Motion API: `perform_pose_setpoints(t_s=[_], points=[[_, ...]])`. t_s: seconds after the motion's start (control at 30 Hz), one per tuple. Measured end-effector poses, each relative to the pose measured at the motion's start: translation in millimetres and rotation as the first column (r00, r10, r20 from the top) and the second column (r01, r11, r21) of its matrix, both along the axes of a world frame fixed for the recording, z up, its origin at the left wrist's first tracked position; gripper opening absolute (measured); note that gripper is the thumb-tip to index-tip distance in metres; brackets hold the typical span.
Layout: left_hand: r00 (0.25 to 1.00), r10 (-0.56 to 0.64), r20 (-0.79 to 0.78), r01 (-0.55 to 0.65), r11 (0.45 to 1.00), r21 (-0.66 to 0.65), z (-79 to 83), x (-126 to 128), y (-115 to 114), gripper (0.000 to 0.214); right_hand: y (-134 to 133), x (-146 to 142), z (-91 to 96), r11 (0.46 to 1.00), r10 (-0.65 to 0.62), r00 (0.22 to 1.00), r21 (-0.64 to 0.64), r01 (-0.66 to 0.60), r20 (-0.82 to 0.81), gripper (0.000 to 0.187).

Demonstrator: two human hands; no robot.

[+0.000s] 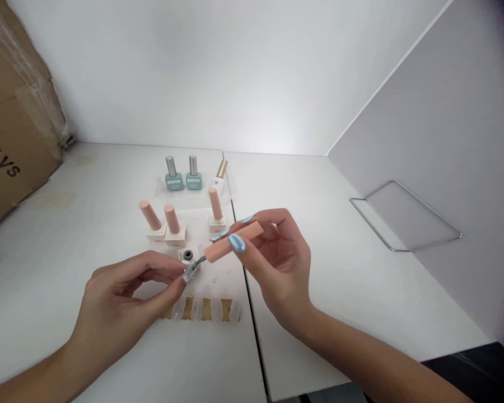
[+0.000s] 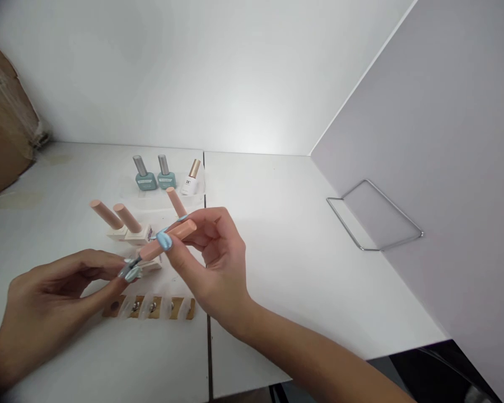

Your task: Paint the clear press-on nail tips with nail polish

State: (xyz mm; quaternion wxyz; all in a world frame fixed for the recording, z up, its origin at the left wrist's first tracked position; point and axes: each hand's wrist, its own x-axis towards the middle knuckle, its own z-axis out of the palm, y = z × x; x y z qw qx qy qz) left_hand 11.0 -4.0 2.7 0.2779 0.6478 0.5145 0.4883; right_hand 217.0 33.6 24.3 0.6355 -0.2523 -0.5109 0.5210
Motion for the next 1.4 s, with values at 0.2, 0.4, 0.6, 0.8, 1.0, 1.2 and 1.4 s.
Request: perform_pose_setpoints(t_s=[0.2,0.4,0.6,0.8,1.0,1.2,1.4], points=[[1.000,0.006,-0.002,-0.006,1.000,0.015,-2.4,-3.8,-3.4,0.013,1.8,-0.5,-1.5,0.996,-0.092,0.994,-0.008,0.092,-0.051,0.019],[1.000,-0.015,0.000,0.015,1.000,0.017,3.6,0.0,2.3,0.013,0.2,0.7,-0.7,0.995,0.059,0.998,0.081,-0.059,0.000,0.028],[0.998,0.006,-0.056,-0.001,0.996,0.092,-1.1,-3.2,-3.9,0.012,-1.0,-1.2,1.8,0.991,-0.128,0.989,-0.021,0.130,0.075,0.021],[0.992,0.040,-0.122,-0.022,0.990,0.143,-4.1,-5.0,-3.0,0.009,0.9,-0.6,1.3,0.988,-0.129,0.989,0.095,0.122,0.072,0.022],[0.985,0.030,-0.173,0.000,0.984,0.176,-1.6,-1.3,-1.2,0.013,-0.3,-0.5,1.6,0.995,-0.057,0.995,0.084,0.049,0.085,0.024],[0.981,0.030,-0.194,0.008,0.982,0.190,-5.9,-6.6,-5.2,0.013,0.0,-1.3,4.1,0.987,-0.160,0.986,0.010,0.160,0.055,0.028],[0.979,0.010,-0.205,0.031,0.980,0.197,-1.3,-2.5,0.1,0.015,0.4,-1.4,3.0,0.989,-0.065,0.995,0.139,0.055,0.073,0.025]])
